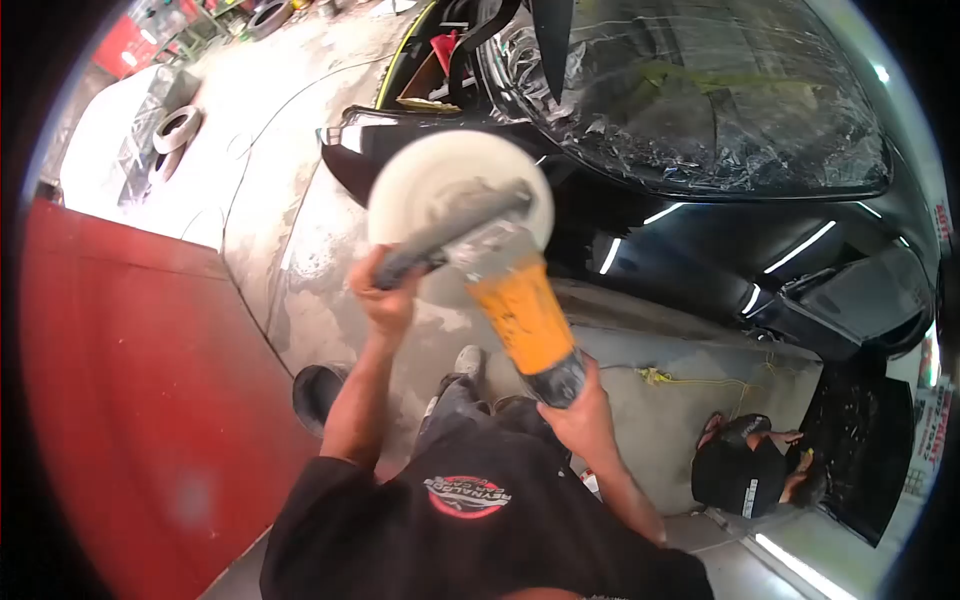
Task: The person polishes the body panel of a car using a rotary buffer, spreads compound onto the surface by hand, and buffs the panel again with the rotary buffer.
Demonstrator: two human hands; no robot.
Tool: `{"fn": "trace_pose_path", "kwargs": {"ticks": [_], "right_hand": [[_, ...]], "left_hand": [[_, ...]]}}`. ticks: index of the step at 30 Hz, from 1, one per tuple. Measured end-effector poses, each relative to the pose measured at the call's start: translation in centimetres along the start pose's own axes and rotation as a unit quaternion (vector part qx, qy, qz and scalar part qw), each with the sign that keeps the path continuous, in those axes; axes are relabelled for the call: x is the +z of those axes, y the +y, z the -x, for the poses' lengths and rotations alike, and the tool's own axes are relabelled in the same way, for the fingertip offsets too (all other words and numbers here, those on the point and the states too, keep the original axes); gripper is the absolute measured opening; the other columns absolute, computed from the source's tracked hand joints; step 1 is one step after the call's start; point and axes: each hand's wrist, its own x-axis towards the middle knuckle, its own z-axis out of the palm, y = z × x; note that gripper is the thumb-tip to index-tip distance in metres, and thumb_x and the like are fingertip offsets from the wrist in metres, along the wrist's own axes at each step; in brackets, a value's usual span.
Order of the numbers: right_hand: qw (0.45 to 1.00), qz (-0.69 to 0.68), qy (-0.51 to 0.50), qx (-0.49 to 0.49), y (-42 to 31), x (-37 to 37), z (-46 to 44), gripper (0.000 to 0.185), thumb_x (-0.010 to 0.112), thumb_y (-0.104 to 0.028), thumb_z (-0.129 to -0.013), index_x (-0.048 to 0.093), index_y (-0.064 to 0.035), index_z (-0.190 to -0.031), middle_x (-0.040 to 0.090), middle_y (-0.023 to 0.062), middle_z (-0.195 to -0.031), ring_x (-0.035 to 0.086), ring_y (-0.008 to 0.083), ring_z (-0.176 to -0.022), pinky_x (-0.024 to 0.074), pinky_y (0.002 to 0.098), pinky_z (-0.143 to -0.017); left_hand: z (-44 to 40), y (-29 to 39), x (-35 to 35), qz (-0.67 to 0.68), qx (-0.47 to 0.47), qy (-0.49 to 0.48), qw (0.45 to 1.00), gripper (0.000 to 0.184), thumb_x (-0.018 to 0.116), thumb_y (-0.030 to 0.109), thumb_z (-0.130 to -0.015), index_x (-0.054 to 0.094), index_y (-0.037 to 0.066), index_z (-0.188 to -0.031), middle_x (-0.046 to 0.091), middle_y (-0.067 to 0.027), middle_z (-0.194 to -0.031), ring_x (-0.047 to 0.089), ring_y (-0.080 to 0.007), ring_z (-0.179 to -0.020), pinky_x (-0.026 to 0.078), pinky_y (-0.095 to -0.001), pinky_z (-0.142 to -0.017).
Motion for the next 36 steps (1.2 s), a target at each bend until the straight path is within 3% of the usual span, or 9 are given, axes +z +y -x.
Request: {"fn": "trace_pose_path", "kwargs": {"ticks": [3, 5, 8, 12, 20, 24, 29, 31, 36], "right_hand": [[0.998, 0.044, -0.028, 0.036, -3.8, 4.4, -2.9, 0.081, 0.078, -0.002, -0.072, 0.036, -0.0013, -0.141, 0.064, 0.0193, -0.123, 0.064, 0.0272, -0.116, 0.0488, 0.0389, -0.097], [0.992, 0.096, -0.029, 0.079, -4.9, 3.4, -2.5, 0.079, 0.079, -0.002, -0.071, 0.037, 0.0001, -0.139, 0.065, 0.0188, -0.120, 0.064, 0.0261, -0.113, 0.0490, 0.0373, -0.096], [0.995, 0.098, 0.031, 0.014, -2.1, 1.5, -1.1, 0.082, 0.080, -0.010, -0.071, 0.036, -0.0042, -0.141, 0.069, 0.0240, -0.111, 0.068, 0.0375, -0.105, 0.0532, 0.0414, -0.090], [0.996, 0.022, 0.089, 0.024, -1.0, -2.2, 2.5, 0.076, 0.080, -0.005, -0.069, 0.042, -0.0016, -0.134, 0.069, 0.0193, -0.109, 0.069, 0.0277, -0.104, 0.0520, 0.0387, -0.090], [0.975, 0.131, 0.114, 0.136, -0.9, -8.9, 9.6, 0.085, 0.082, 0.001, -0.067, 0.036, 0.0044, -0.139, 0.059, 0.0177, -0.121, 0.057, 0.0234, -0.114, 0.0441, 0.0379, -0.101], [0.976, 0.180, 0.116, 0.049, -1.4, -10.3, 8.2, 0.087, 0.081, 0.003, -0.067, 0.034, 0.0040, -0.141, 0.058, 0.0160, -0.122, 0.057, 0.0221, -0.113, 0.0435, 0.0367, -0.101], [0.984, 0.157, 0.036, 0.077, -8.4, -6.1, 3.0, 0.081, 0.075, 0.010, -0.069, 0.036, 0.0021, -0.139, 0.060, 0.0130, -0.119, 0.059, 0.0188, -0.109, 0.0441, 0.0336, -0.099], [0.983, 0.166, 0.000, 0.079, -10.9, -3.6, 0.9, 0.078, 0.074, 0.011, -0.069, 0.037, 0.0011, -0.137, 0.060, 0.0119, -0.118, 0.059, 0.0185, -0.110, 0.0442, 0.0334, -0.099], [0.983, 0.171, -0.063, 0.015, -15.4, 2.9, -4.7, 0.078, 0.078, 0.002, -0.072, 0.036, 0.0012, -0.137, 0.063, 0.0164, -0.120, 0.061, 0.0216, -0.113, 0.0456, 0.0359, -0.099]], "left_hand": [[-6.1, 3.8, -2.6, 0.013, -0.069, -0.055, 0.996, 0.011, 0.064, -0.002, -0.085, 0.061, -0.002, -0.074, 0.056, -0.0018, -0.058, 0.043, -0.0048, -0.045, 0.031, -0.0224, -0.044], [-5.2, 3.7, -1.4, 0.071, -0.082, -0.040, 0.993, 0.010, 0.063, -0.002, -0.085, 0.061, -0.002, -0.076, 0.056, -0.0015, -0.057, 0.043, -0.0047, -0.046, 0.030, -0.0220, -0.043], [-3.7, 3.7, 1.2, 0.057, -0.131, -0.057, 0.988, 0.015, 0.071, -0.002, -0.078, 0.057, 0.001, -0.072, 0.053, 0.0028, -0.061, 0.046, -0.0046, -0.057, 0.035, -0.0238, -0.051], [-1.3, 6.6, 5.8, 0.064, -0.101, -0.127, 0.985, 0.012, 0.073, -0.002, -0.069, 0.062, -0.001, -0.075, 0.057, -0.0024, -0.060, 0.050, -0.0063, -0.055, 0.040, -0.0252, -0.052], [6.2, 8.4, 11.4, 0.174, -0.002, -0.227, 0.958, 0.017, 0.068, -0.009, -0.062, 0.054, 0.000, -0.066, 0.060, -0.0119, -0.062, 0.061, -0.0191, -0.056, 0.047, -0.0287, -0.053], [5.0, 7.6, 11.4, 0.180, -0.029, -0.158, 0.970, 0.018, 0.069, -0.009, -0.065, 0.054, 0.000, -0.066, 0.060, -0.0098, -0.061, 0.059, -0.0161, -0.055, 0.046, -0.0281, -0.053], [1.2, 4.4, 6.3, 0.168, -0.074, -0.070, 0.980, 0.018, 0.071, -0.008, -0.068, 0.055, 0.001, -0.067, 0.055, -0.0074, -0.059, 0.053, -0.0103, -0.053, 0.041, -0.0261, -0.050], [-1.3, 3.4, 3.6, 0.133, -0.095, -0.050, 0.985, 0.015, 0.072, -0.006, -0.071, 0.058, 0.000, -0.071, 0.052, -0.0002, -0.059, 0.047, -0.0056, -0.056, 0.038, -0.0252, -0.050], [-7.8, 0.8, -2.7, 0.093, -0.127, 0.010, 0.987, 0.009, 0.072, 0.005, -0.082, 0.065, 0.000, -0.080, 0.056, 0.0038, -0.065, 0.050, -0.0046, -0.060, 0.040, -0.0239, -0.053]]}}
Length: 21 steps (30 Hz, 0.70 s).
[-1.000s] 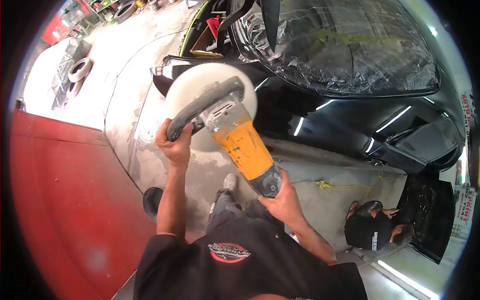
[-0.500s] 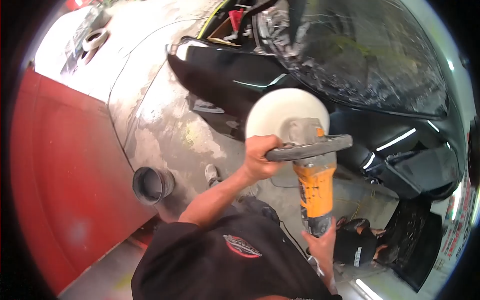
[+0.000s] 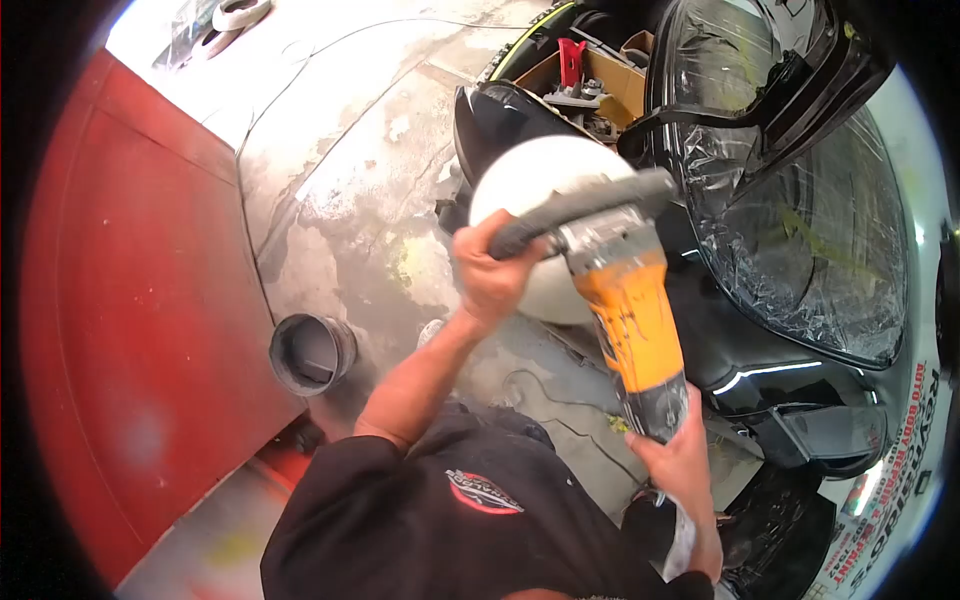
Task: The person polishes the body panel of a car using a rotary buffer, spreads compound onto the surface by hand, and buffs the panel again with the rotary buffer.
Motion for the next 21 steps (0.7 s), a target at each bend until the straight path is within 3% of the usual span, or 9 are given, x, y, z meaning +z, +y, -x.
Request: {"fn": "trace_pose_path", "kwargs": {"ticks": [3, 4, 6, 10, 13, 16, 18, 19, 21], "right_hand": [[1.000, 0.021, -0.014, -0.016, -1.5, 2.5, -3.6, 0.079, 0.078, -0.003, -0.073, 0.035, -0.0008, -0.139, 0.064, 0.0183, -0.120, 0.062, 0.0239, -0.112, 0.0458, 0.0361, -0.098], [0.999, 0.037, -0.017, -0.023, -1.7, 3.3, -4.9, 0.080, 0.079, -0.006, -0.074, 0.034, -0.0017, -0.140, 0.064, 0.0191, -0.120, 0.063, 0.0249, -0.111, 0.0461, 0.0361, -0.097], [0.999, 0.034, -0.031, -0.013, -2.7, 4.8, -6.9, 0.079, 0.080, -0.002, -0.072, 0.036, -0.0010, -0.138, 0.063, 0.0165, -0.122, 0.060, 0.0226, -0.115, 0.0443, 0.0355, -0.100], [0.997, 0.062, -0.034, -0.001, -5.0, 6.1, -9.0, 0.080, 0.082, -0.009, -0.072, 0.037, -0.0018, -0.138, 0.063, 0.0191, -0.125, 0.060, 0.0280, -0.120, 0.0443, 0.0385, -0.101], [0.996, 0.086, -0.029, -0.003, -4.0, 4.7, -8.2, 0.081, 0.082, -0.015, -0.072, 0.037, -0.0032, -0.139, 0.062, 0.0210, -0.126, 0.059, 0.0333, -0.122, 0.0449, 0.0417, -0.101], [0.999, 0.046, -0.027, 0.004, 0.2, 3.0, -5.5, 0.085, 0.083, -0.009, -0.072, 0.035, -0.0027, -0.142, 0.061, 0.0182, -0.127, 0.058, 0.0280, -0.123, 0.0428, 0.0397, -0.103], [1.000, -0.002, -0.014, 0.002, 4.3, 2.0, -3.1, 0.088, 0.084, -0.003, -0.072, 0.033, -0.0017, -0.144, 0.059, 0.0148, -0.130, 0.055, 0.0225, -0.122, 0.0410, 0.0383, -0.105], [0.999, -0.044, 0.003, -0.005, 5.7, 1.4, -1.3, 0.088, 0.084, -0.002, -0.072, 0.033, -0.0012, -0.144, 0.058, 0.0140, -0.130, 0.055, 0.0220, -0.121, 0.0412, 0.0379, -0.105], [0.994, -0.094, 0.047, -0.006, 7.7, -0.2, 1.6, 0.087, 0.083, -0.001, -0.071, 0.034, -0.0001, -0.142, 0.061, 0.0134, -0.123, 0.058, 0.0213, -0.115, 0.0446, 0.0370, -0.101]], "left_hand": [[-3.2, -1.9, -3.1, 0.055, -0.043, 0.066, 0.995, 0.009, 0.069, 0.010, -0.088, 0.067, 0.002, -0.086, 0.066, -0.0002, -0.069, 0.054, -0.0055, -0.056, 0.039, -0.0212, -0.048], [-4.4, -2.0, -4.3, 0.053, -0.047, 0.081, 0.994, 0.007, 0.069, 0.006, -0.086, 0.066, 0.001, -0.081, 0.059, 0.0049, -0.065, 0.049, -0.0036, -0.056, 0.039, -0.0232, -0.050], [-6.1, -2.0, -6.0, 0.074, -0.049, 0.100, 0.991, 0.011, 0.069, 0.007, -0.087, 0.065, 0.005, -0.077, 0.055, 0.0047, -0.059, 0.046, -0.0025, -0.050, 0.032, -0.0208, -0.044], [-9.8, -0.7, -8.8, 0.048, -0.059, -0.058, 0.995, 0.011, 0.071, 0.008, -0.087, 0.064, 0.000, -0.082, 0.060, -0.0021, -0.064, 0.053, -0.0072, -0.054, 0.041, -0.0223, -0.048], [-10.1, 4.8, -7.9, -0.073, -0.114, -0.132, 0.982, 0.015, 0.076, 0.011, -0.085, 0.065, 0.001, -0.088, 0.060, -0.0003, -0.067, 0.055, -0.0079, -0.059, 0.042, -0.0219, -0.052], [-7.2, 6.2, -4.2, -0.158, -0.066, -0.148, 0.974, 0.021, 0.078, 0.013, -0.084, 0.066, 0.000, -0.096, 0.062, 0.0007, -0.069, 0.054, -0.0059, -0.060, 0.042, -0.0210, -0.053], [-4.6, 6.1, -1.5, -0.152, -0.032, -0.186, 0.970, 0.031, 0.082, 0.017, -0.082, 0.066, 0.001, -0.104, 0.068, -0.0025, -0.077, 0.059, -0.0061, -0.066, 0.047, -0.0233, -0.057], [-3.1, 6.2, 0.0, -0.128, -0.031, -0.209, 0.969, 0.034, 0.083, 0.020, -0.082, 0.066, 0.002, -0.106, 0.072, -0.0051, -0.082, 0.063, -0.0079, -0.069, 0.050, -0.0278, -0.059], [-1.1, 6.7, 3.2, -0.181, 0.102, -0.265, 0.942, 0.038, 0.083, 0.023, -0.079, 0.065, 0.003, -0.106, 0.069, -0.0136, -0.080, 0.068, -0.0224, -0.065, 0.053, -0.0344, -0.060]]}}
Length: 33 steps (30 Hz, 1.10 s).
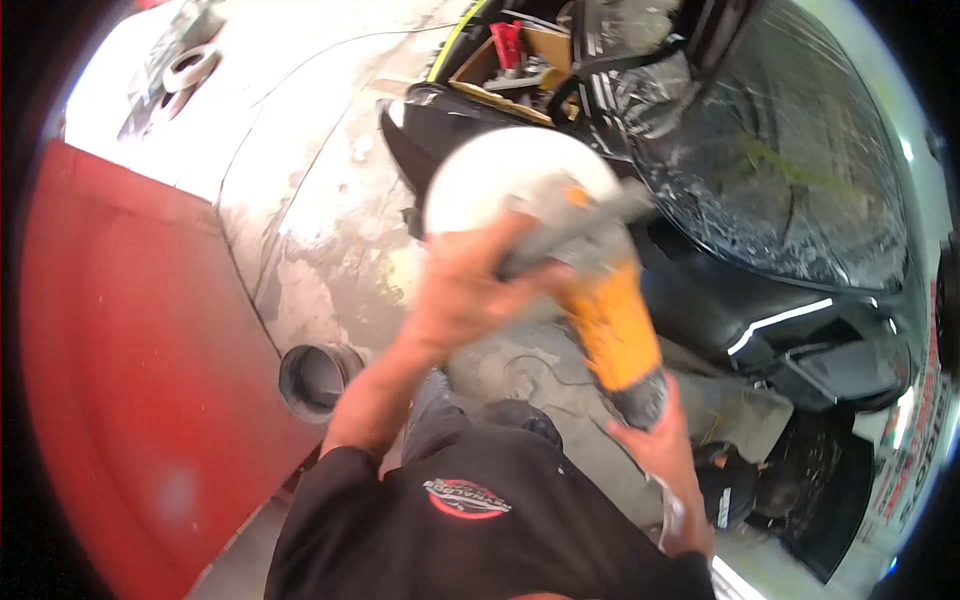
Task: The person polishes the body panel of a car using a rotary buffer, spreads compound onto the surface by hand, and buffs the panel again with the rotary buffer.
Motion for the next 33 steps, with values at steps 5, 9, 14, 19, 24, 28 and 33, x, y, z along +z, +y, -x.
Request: {"fn": "trace_pose_path", "kwargs": {"ticks": [5, 9, 14, 19, 24, 28, 33], "right_hand": [[0.994, 0.074, 0.048, 0.061, -0.8, -6.3, 4.7, 0.077, 0.079, 0.003, -0.069, 0.039, 0.0015, -0.134, 0.064, 0.0139, -0.115, 0.062, 0.0203, -0.107, 0.0476, 0.0351, -0.096], [0.991, 0.033, 0.037, 0.125, -2.8, -5.1, 3.4, 0.077, 0.080, 0.002, -0.069, 0.039, 0.0015, -0.134, 0.064, 0.0138, -0.115, 0.062, 0.0205, -0.107, 0.0468, 0.0347, -0.097], [0.994, 0.079, -0.070, -0.015, -5.9, 0.6, -3.5, 0.083, 0.083, -0.003, -0.071, 0.036, 0.0002, -0.139, 0.062, 0.0158, -0.122, 0.060, 0.0222, -0.114, 0.0444, 0.0372, -0.100], [0.979, 0.118, -0.136, -0.095, -9.7, 7.5, -11.4, 0.083, 0.080, -0.013, -0.075, 0.031, -0.0028, -0.141, 0.068, 0.0199, -0.104, 0.070, 0.0322, -0.094, 0.0529, 0.0403, -0.082], [0.969, 0.200, -0.139, -0.041, -13.1, 10.7, -13.5, 0.074, 0.076, -0.018, -0.075, 0.032, -0.0017, -0.133, 0.064, 0.0231, -0.078, 0.068, 0.0396, -0.078, 0.0514, 0.0458, -0.072], [0.987, 0.111, -0.117, -0.026, -8.5, 8.4, -9.7, 0.084, 0.080, -0.015, -0.075, 0.031, -0.0014, -0.141, 0.067, 0.0193, -0.094, 0.068, 0.0316, -0.088, 0.0504, 0.0419, -0.081], [0.997, 0.067, -0.028, -0.030, -2.1, 3.2, -3.2, 0.083, 0.081, -0.015, -0.074, 0.033, -0.0026, -0.141, 0.067, 0.0218, -0.116, 0.066, 0.0385, -0.106, 0.0500, 0.0427, -0.092]], "left_hand": [[0.2, 2.9, 6.6, 0.141, -0.021, -0.017, 0.990, 0.034, 0.086, 0.021, -0.076, 0.065, 0.003, -0.094, 0.068, -0.0137, -0.076, 0.069, -0.0259, -0.065, 0.052, -0.0326, -0.061], [-0.1, 1.9, 4.5, 0.125, -0.008, 0.055, 0.991, 0.032, 0.087, 0.021, -0.075, 0.065, 0.002, -0.089, 0.067, -0.0123, -0.072, 0.068, -0.0229, -0.062, 0.051, -0.0321, -0.058], [-0.6, -3.0, -4.0, 0.066, -0.076, 0.092, 0.991, 0.028, 0.085, 0.018, -0.079, 0.069, 0.001, -0.094, 0.069, -0.0031, -0.073, 0.061, -0.0062, -0.066, 0.050, -0.0244, -0.060], [-1.7, -8.0, -11.8, 0.095, -0.155, 0.178, 0.967, 0.015, 0.077, 0.014, -0.087, 0.070, 0.004, -0.095, 0.064, 0.0033, -0.073, 0.053, -0.0039, -0.063, 0.042, -0.0210, -0.054], [-2.4, -11.7, -14.9, 0.032, -0.134, 0.218, 0.966, 0.015, 0.078, 0.014, -0.087, 0.069, 0.003, -0.093, 0.050, 0.0085, -0.066, 0.039, 0.0004, -0.056, 0.027, -0.0179, -0.048], [-1.0, -7.9, -11.1, 0.014, -0.124, 0.173, 0.977, 0.014, 0.077, 0.009, -0.086, 0.069, 0.001, -0.094, 0.054, 0.0070, -0.068, 0.045, -0.0012, -0.058, 0.034, -0.0183, -0.051], [-1.2, -1.9, -2.9, 0.007, -0.056, 0.083, 0.995, 0.025, 0.085, 0.012, -0.079, 0.069, -0.001, -0.093, 0.063, 0.0004, -0.068, 0.052, -0.0047, -0.060, 0.042, -0.0219, -0.054]]}}
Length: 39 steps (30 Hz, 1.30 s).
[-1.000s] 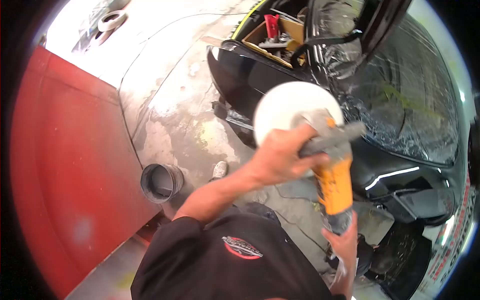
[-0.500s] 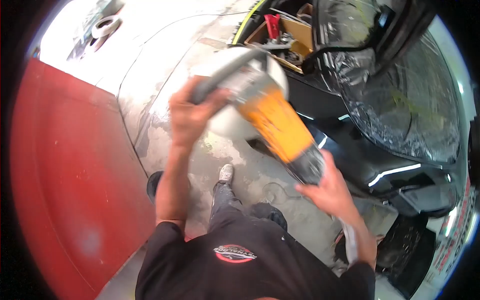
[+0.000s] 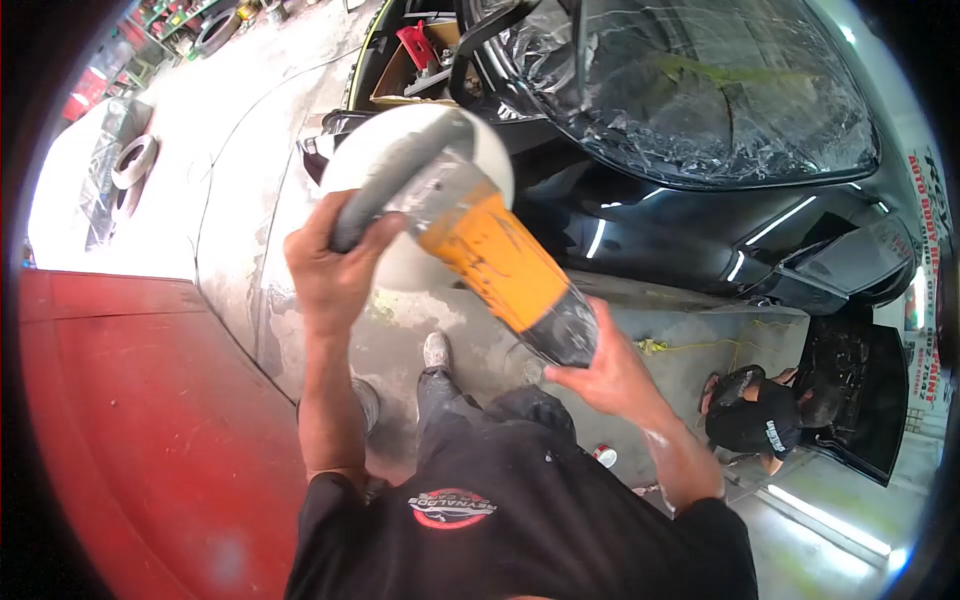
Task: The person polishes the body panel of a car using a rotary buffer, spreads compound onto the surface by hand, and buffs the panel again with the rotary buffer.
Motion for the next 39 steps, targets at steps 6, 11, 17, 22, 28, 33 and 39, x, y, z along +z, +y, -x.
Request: {"fn": "trace_pose_path", "kwargs": {"ticks": [6, 11, 17, 22, 28, 33, 39], "right_hand": [[0.996, -0.055, 0.057, 0.049, 5.3, -3.4, 4.9, 0.083, 0.082, -0.014, -0.074, 0.034, -0.0042, -0.141, 0.068, 0.0229, -0.112, 0.065, 0.0397, -0.108, 0.0508, 0.0429, -0.091], [0.991, -0.022, 0.069, 0.115, 8.0, -5.0, 9.3, 0.083, 0.081, -0.013, -0.075, 0.033, -0.0063, -0.142, 0.068, 0.0232, -0.111, 0.066, 0.0411, -0.106, 0.0524, 0.0437, -0.088], [0.974, -0.073, 0.176, 0.122, 17.5, -5.0, 15.9, 0.082, 0.084, -0.014, -0.072, 0.038, -0.0036, -0.139, 0.066, 0.0208, -0.116, 0.065, 0.0348, -0.110, 0.0511, 0.0424, -0.092], [0.949, -0.092, 0.263, 0.146, 25.6, -4.0, 20.2, 0.082, 0.086, -0.013, -0.070, 0.040, 0.0015, -0.136, 0.064, 0.0203, -0.118, 0.064, 0.0303, -0.111, 0.0501, 0.0413, -0.093], [0.900, -0.147, 0.360, 0.199, 30.5, -2.7, 21.9, 0.081, 0.086, -0.008, -0.068, 0.041, 0.0048, -0.134, 0.060, 0.0202, -0.118, 0.060, 0.0301, -0.108, 0.0476, 0.0402, -0.094], [0.896, -0.136, 0.352, 0.232, 29.5, -0.5, 22.3, 0.081, 0.084, -0.003, -0.067, 0.040, 0.0048, -0.135, 0.057, 0.0209, -0.121, 0.057, 0.0297, -0.112, 0.0444, 0.0404, -0.098], [0.956, -0.104, 0.256, 0.102, 19.0, 4.1, 16.2, 0.077, 0.083, -0.002, -0.070, 0.041, 0.0012, -0.135, 0.061, 0.0180, -0.116, 0.062, 0.0271, -0.107, 0.0483, 0.0381, -0.093]], "left_hand": [[1.2, 5.0, 6.7, -0.032, 0.025, -0.075, 0.996, 0.027, 0.086, 0.011, -0.077, 0.068, -0.001, -0.093, 0.068, -0.0044, -0.068, 0.057, -0.0056, -0.060, 0.047, -0.0228, -0.056], [6.2, 5.7, 9.6, -0.058, 0.057, -0.092, 0.992, 0.037, 0.091, 0.014, -0.068, 0.068, 0.000, -0.094, 0.070, -0.0102, -0.071, 0.067, -0.0133, -0.060, 0.051, -0.0266, -0.056], [11.2, 10.1, 18.0, -0.025, 0.145, -0.218, 0.965, 0.037, 0.091, 0.020, -0.068, 0.068, 0.001, -0.091, 0.067, -0.0111, -0.071, 0.066, -0.0210, -0.056, 0.052, -0.0310, -0.054], [14.0, 12.6, 27.5, 0.040, 0.242, -0.307, 0.920, 0.029, 0.085, 0.023, -0.072, 0.065, 0.005, -0.083, 0.064, -0.0081, -0.065, 0.064, -0.0259, -0.054, 0.051, -0.0367, -0.051], [15.3, 14.3, 36.5, 0.067, 0.327, -0.362, 0.870, 0.031, 0.083, 0.026, -0.072, 0.059, 0.007, -0.078, 0.063, -0.0058, -0.067, 0.065, -0.0257, -0.058, 0.050, -0.0387, -0.051], [15.7, 10.0, 32.1, 0.068, 0.286, -0.321, 0.900, 0.029, 0.080, 0.014, -0.059, 0.057, 0.009, -0.076, 0.059, -0.0070, -0.065, 0.061, -0.0274, -0.056, 0.049, -0.0395, -0.052], [11.7, 4.0, 16.6, 0.003, 0.240, -0.254, 0.937, 0.029, 0.081, 0.010, -0.053, 0.061, 0.005, -0.073, 0.057, -0.0087, -0.061, 0.059, -0.0267, -0.053, 0.047, -0.0373, -0.050]]}}
